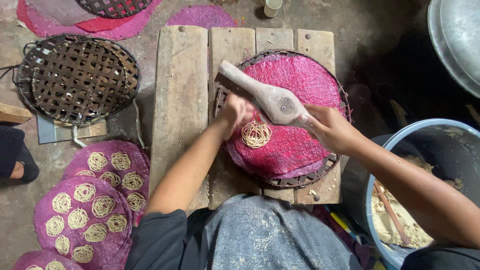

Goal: The person sits at a low wooden board and uses a hand-held dough extruder press to squeeze dough into round noodle nests onto a pink mesh tray. They scoop dough from a bucket with a wooden stick, load the press, squeeze out each nest, and place finished nests on trays.

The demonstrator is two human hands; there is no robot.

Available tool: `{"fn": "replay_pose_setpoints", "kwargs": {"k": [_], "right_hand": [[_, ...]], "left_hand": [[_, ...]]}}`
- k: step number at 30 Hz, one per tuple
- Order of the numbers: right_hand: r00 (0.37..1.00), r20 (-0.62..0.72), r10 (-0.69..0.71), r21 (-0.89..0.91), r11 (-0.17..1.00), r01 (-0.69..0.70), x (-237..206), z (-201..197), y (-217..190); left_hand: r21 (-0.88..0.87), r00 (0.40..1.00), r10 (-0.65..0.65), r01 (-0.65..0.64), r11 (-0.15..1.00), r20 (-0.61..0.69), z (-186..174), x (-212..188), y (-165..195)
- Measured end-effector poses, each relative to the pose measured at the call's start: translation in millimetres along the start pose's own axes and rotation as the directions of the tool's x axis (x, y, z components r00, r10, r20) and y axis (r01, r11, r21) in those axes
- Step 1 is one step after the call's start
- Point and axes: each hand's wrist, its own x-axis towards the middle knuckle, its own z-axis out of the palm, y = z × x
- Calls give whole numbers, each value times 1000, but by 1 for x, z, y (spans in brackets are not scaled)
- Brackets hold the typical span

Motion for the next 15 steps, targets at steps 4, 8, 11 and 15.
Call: {"fn": "replay_pose_setpoints", "kwargs": {"k": [4, 8, 11, 15], "right_hand": [[998, -29, 50, 28, 998, -49, 7, 1, 6], [999, -51, -8, 134, 991, 15, 13, 5, 13], [998, -64, -10, 153, 988, 20, 14, 6, 21], [988, -89, -129, 209, 967, 145, 5, 4, 37]], "left_hand": [[-8, 993, 99, -99, 995, 67, -8, 9, -28], [386, 883, 461, -458, 801, 93, -17, 2, -51], [750, 816, 573, -421, 510, 68, -18, -17, -67], [953, 673, 714, -302, 26, 193, -15, -51, -85]]}}
